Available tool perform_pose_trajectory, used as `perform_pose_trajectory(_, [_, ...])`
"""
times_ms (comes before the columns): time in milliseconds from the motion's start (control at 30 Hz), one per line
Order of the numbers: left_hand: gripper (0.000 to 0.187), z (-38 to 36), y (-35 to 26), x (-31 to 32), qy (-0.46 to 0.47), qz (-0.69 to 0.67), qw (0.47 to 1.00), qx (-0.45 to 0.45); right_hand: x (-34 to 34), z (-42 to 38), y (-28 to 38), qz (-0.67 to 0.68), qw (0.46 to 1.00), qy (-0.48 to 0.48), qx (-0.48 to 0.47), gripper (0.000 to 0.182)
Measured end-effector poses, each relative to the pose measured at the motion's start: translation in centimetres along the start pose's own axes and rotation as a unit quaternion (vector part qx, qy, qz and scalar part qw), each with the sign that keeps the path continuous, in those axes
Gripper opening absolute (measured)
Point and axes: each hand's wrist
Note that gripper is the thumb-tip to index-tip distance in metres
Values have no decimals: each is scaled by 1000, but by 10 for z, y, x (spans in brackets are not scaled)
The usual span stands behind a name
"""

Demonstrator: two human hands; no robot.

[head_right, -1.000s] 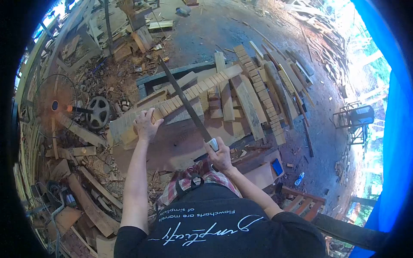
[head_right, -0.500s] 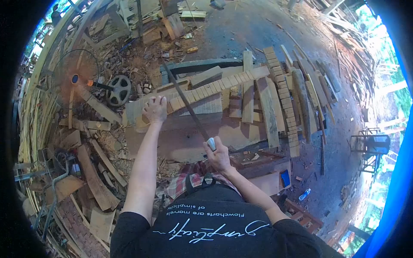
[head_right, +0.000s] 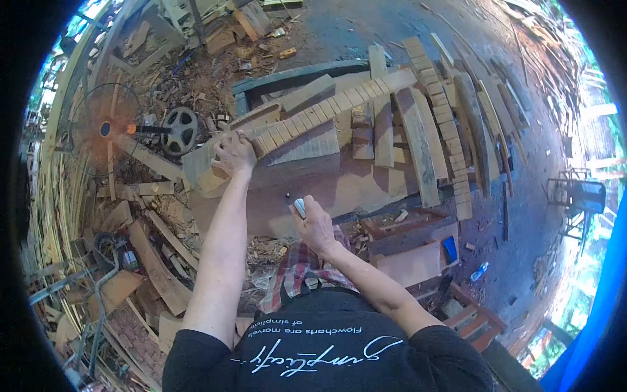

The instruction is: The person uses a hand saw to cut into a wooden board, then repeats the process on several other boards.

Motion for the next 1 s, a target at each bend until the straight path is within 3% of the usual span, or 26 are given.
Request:
perform_pose_trajectory(133, [36,3,2,1,-16,-2,1000,10,10,-11,3,-7,1000,-11,-3,27])
perform_pose_trajectory(233, [35,8,4,5,46,34,998,16,15,-17,7,-20,999,-36,-26,25])
perform_pose_trajectory(400, [32,11,4,14,-16,21,999,22,21,-22,9,-56,998,-34,-26,25])
perform_pose_trajectory(567, [31,9,1,2,-4,15,999,28,20,-21,11,-105,994,-23,-16,24])
perform_pose_trajectory(800, [31,9,4,13,-44,-9,999,30,43,38,22,-73,997,-36,2,25])
perform_pose_trajectory(1000, [30,8,1,5,-5,19,999,29,27,-1,21,-79,996,-30,15,25])
Point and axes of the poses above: each hand's wrist, its own z-axis towards the middle knuckle, its own x-axis out of the palm, y = z × x, and after that the axes turned 6 degrees about z, right-handed
